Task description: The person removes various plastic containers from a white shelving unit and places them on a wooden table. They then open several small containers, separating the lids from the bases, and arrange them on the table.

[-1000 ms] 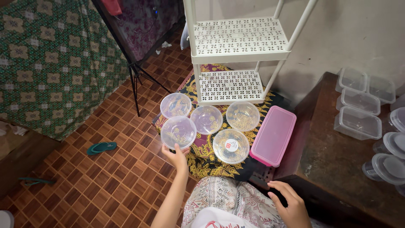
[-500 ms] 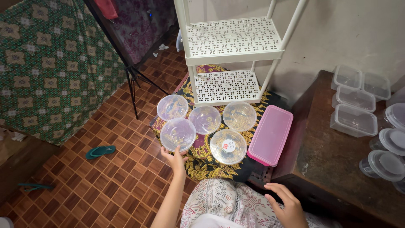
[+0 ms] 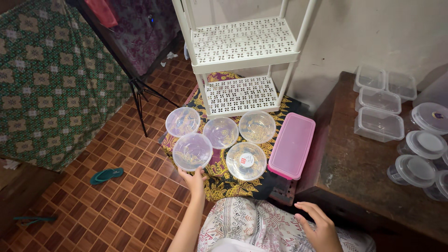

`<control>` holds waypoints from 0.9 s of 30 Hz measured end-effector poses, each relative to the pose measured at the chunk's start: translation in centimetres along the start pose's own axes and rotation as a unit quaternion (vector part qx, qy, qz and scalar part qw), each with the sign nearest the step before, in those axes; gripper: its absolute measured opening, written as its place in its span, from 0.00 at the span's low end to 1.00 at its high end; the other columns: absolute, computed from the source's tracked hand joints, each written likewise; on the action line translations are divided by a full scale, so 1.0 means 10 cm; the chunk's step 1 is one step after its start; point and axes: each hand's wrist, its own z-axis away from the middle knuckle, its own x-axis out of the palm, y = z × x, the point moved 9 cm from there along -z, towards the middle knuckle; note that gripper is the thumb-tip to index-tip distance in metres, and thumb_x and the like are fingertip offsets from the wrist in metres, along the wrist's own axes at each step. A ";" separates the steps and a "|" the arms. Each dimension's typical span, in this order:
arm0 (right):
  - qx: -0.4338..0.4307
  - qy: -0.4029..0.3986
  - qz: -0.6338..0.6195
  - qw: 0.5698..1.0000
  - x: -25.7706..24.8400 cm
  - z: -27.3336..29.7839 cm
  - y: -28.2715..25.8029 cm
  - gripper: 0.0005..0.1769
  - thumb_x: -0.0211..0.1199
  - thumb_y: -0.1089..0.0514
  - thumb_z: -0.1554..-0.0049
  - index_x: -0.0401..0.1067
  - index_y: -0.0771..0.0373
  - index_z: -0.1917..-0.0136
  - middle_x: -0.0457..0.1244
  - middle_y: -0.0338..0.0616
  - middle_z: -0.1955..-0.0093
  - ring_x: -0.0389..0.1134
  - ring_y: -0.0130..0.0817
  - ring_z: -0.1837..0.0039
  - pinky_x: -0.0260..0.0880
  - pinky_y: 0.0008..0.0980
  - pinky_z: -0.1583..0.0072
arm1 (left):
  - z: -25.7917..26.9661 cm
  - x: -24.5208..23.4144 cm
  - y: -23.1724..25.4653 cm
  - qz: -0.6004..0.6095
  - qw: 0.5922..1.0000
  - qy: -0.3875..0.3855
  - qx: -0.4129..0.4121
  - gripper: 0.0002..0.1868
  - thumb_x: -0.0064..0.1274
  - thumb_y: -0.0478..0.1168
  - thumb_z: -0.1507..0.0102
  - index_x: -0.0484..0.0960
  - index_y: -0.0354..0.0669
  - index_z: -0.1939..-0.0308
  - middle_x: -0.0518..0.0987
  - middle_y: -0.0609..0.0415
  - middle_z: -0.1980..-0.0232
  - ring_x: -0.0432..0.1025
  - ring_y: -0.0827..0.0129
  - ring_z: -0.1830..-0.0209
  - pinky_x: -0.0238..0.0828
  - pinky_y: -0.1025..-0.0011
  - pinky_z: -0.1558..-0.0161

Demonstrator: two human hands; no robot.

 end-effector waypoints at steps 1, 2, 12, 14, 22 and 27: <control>0.004 -0.002 -0.001 1.000 0.01 -0.01 -0.01 0.16 0.69 0.59 0.50 0.78 0.63 0.47 0.71 0.44 0.45 0.74 0.36 0.41 0.70 0.33 0.38 | 0.01 0.00 -0.02 -0.002 1.000 -0.002 0.000 0.47 0.55 0.29 0.41 0.46 0.52 0.23 0.63 0.52 0.26 0.74 0.70 0.61 0.74 0.74 0.71; 0.008 -0.003 -0.001 1.000 0.01 -0.02 -0.01 0.16 0.69 0.59 0.50 0.78 0.63 0.47 0.71 0.44 0.45 0.74 0.37 0.41 0.70 0.33 0.38 | 0.00 0.01 -0.04 -0.004 1.000 -0.005 0.000 0.46 0.55 0.29 0.40 0.47 0.52 0.23 0.63 0.52 0.27 0.75 0.70 0.61 0.75 0.75 0.71; -0.004 0.045 -0.005 0.999 -0.15 -0.03 -0.19 0.13 0.68 0.61 0.49 0.79 0.64 0.49 0.71 0.45 0.44 0.74 0.37 0.40 0.71 0.34 0.39 | 0.12 -0.14 0.62 -0.223 0.957 0.115 0.143 0.61 0.63 0.41 0.43 0.32 0.38 0.20 0.22 0.29 0.19 0.27 0.37 0.18 0.30 0.40 0.24; -0.037 0.086 -0.007 0.996 -0.27 -0.03 -0.29 0.12 0.68 0.63 0.49 0.78 0.64 0.50 0.71 0.45 0.44 0.74 0.37 0.40 0.71 0.34 0.38 | 0.25 -0.02 0.93 -0.285 0.929 0.123 0.202 0.62 0.66 0.42 0.43 0.33 0.39 0.19 0.21 0.28 0.19 0.21 0.33 0.17 0.22 0.35 0.23; -0.103 0.274 0.015 0.956 -0.79 0.09 -0.54 0.11 0.66 0.65 0.48 0.76 0.64 0.50 0.70 0.48 0.43 0.72 0.40 0.38 0.71 0.35 0.35 | 1.45 0.71 1.43 -0.209 0.792 -0.058 0.572 0.61 0.64 0.36 0.44 0.36 0.49 0.18 0.24 0.33 0.16 0.21 0.35 0.15 0.23 0.34 0.20; -0.083 0.328 0.014 0.941 -0.99 0.22 -0.47 0.20 0.67 0.61 0.49 0.73 0.65 0.43 0.67 0.52 0.36 0.70 0.45 0.34 0.69 0.39 0.32 | 1.84 0.89 1.02 -0.125 0.810 -0.179 0.544 0.62 0.64 0.41 0.46 0.34 0.43 0.20 0.29 0.25 0.19 0.27 0.28 0.18 0.45 0.37 0.33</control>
